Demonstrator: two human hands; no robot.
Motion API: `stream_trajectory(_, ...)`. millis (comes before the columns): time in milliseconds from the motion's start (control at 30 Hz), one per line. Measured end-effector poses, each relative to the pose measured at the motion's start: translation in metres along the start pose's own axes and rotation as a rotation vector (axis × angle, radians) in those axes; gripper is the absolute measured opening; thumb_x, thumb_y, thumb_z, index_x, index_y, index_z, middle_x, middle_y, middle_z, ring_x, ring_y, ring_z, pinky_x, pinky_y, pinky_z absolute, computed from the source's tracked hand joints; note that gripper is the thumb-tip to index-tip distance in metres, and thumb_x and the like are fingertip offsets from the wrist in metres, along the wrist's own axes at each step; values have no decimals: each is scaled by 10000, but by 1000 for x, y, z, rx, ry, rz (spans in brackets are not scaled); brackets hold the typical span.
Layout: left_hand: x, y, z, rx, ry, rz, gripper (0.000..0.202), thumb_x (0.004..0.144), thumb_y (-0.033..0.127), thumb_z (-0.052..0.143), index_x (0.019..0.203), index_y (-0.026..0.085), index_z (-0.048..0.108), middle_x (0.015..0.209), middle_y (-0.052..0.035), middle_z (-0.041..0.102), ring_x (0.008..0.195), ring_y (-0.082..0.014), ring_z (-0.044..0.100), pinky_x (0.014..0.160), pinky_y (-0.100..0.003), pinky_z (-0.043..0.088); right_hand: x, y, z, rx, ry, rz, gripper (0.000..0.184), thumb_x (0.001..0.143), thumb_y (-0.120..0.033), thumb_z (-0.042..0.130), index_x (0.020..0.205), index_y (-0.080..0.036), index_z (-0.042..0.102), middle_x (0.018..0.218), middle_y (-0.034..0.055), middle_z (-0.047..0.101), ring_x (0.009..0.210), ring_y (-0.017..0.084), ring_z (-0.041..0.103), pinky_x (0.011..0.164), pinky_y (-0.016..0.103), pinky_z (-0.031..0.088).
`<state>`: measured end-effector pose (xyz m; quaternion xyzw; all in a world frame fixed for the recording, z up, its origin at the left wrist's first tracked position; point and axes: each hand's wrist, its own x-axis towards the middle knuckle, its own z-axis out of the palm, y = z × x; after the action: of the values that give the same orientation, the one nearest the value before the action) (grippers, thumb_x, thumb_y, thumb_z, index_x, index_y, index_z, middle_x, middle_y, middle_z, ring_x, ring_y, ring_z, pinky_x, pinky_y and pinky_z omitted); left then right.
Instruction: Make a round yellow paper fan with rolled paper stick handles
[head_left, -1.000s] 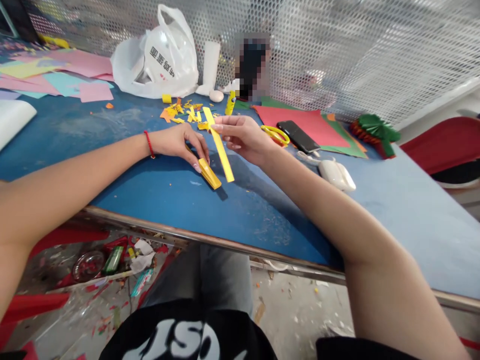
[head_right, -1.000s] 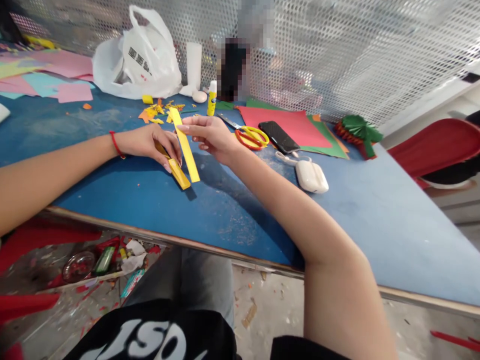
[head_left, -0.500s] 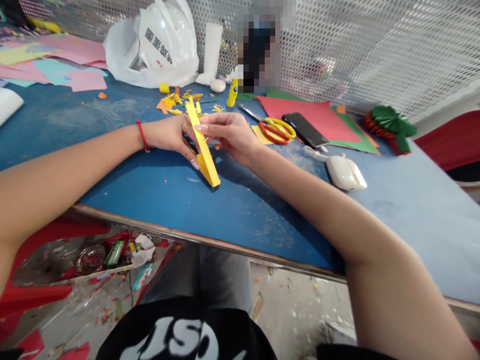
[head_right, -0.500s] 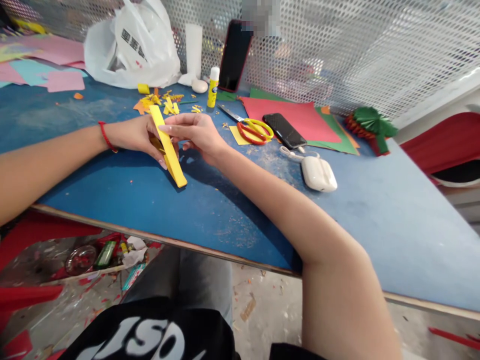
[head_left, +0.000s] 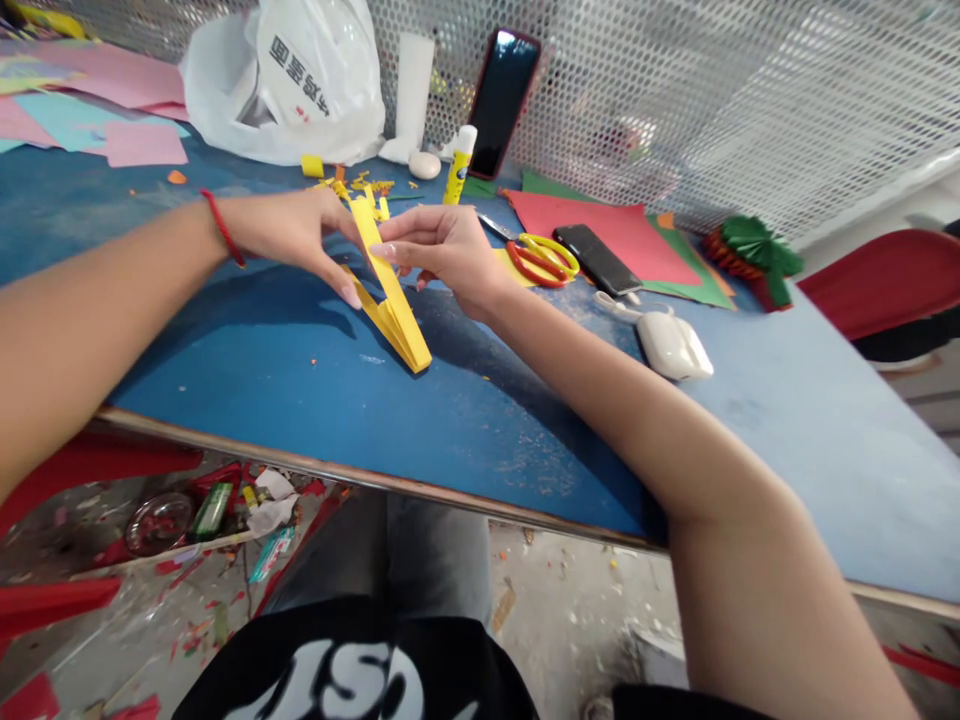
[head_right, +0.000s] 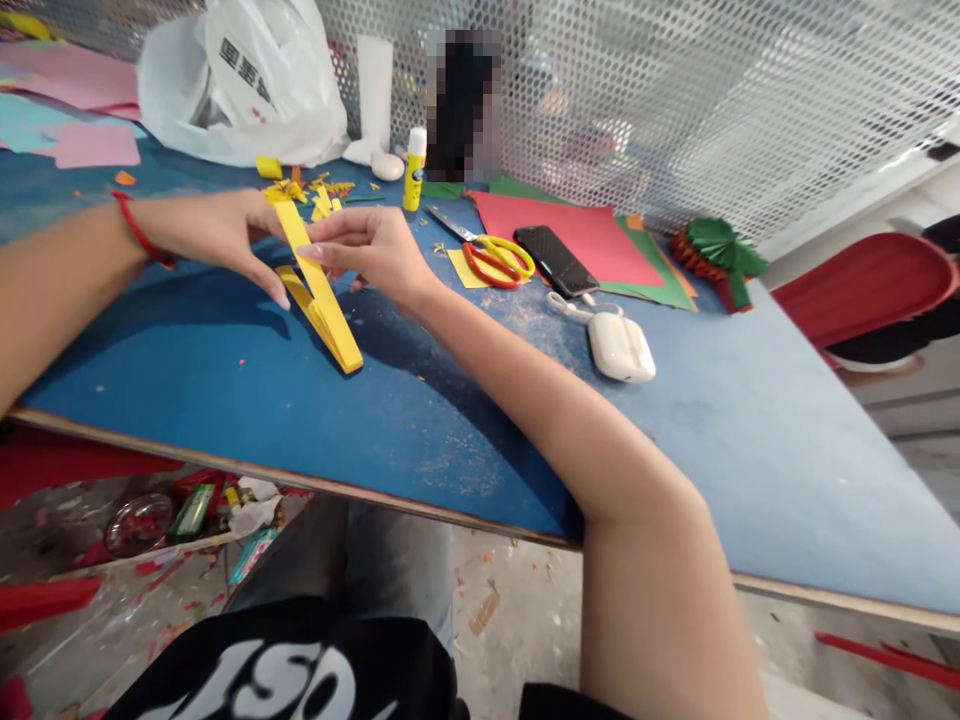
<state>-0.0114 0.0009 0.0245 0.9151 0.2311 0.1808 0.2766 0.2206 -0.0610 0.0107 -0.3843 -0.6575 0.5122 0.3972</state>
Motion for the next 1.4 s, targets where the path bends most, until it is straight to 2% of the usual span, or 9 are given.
stream_trajectory(67,-7,11,-17,128,79,16,597,750,675,901,860,101,781,788,34,730,774,-77,562,882,-199,504,0,1,1,-8,2,6,433,727,-465,991,921,-196,713,838,16,750,740,123,664,498,158,440)
stream_trajectory(200,-17,54,-26,123,478,158,561,886,567,805,725,130,492,879,64,585,934,-84,588,930,-301,421,1,7,1,6,-10,-1,423,738,-440,983,943,-196,704,867,19,751,764,124,670,497,146,438)
stream_trajectory(267,-16,74,-14,143,401,262,517,857,567,850,798,128,585,971,40,644,995,-137,641,937,-328,441,2,10,2,21,-16,-14,395,751,-409,970,940,-193,700,852,11,740,773,125,671,505,140,445)
stream_trajectory(333,-11,85,3,162,205,334,432,937,575,793,987,147,765,1062,-18,741,1020,-172,693,949,-320,482,3,13,3,35,-19,-35,331,771,-346,946,905,-188,688,830,-5,722,793,124,671,534,135,464)
stream_trajectory(433,-2,85,24,227,-11,427,450,1085,594,604,1104,225,860,1121,-31,808,1039,-193,721,964,-322,485,2,13,6,44,-4,-47,228,810,-235,874,842,-177,656,813,-26,695,864,130,682,609,134,497)
stream_trajectory(533,4,77,34,267,-108,436,566,1103,686,509,1106,261,882,1112,-30,829,1011,-228,687,977,-354,425,0,11,9,42,8,-35,166,823,-141,801,820,-160,636,818,-34,676,933,141,691,667,141,509)
stream_trajectory(700,5,69,37,338,-129,418,655,1115,733,397,1094,308,895,1071,-24,844,959,-257,599,952,-389,347,-2,10,12,38,9,-21,156,805,-85,774,813,-150,632,879,-22,686,962,143,680,681,135,506)
stream_trajectory(833,5,68,38,262,-111,455,562,1127,661,478,1046,301,901,1023,-17,846,906,-239,596,867,-378,367,-3,10,13,-3,15,-37,132,815,-103,770,837,-157,651,890,-15,694,954,149,676,659,135,509)
stream_trajectory(1400,10,51,42,-81,-156,206,276,991,533,783,963,282,895,922,-82,836,876,-223,697,844,-367,543,-3,21,6,98,38,91,196,773,-6,705,773,-193,649,735,-28,699,731,105,642,606,165,497)
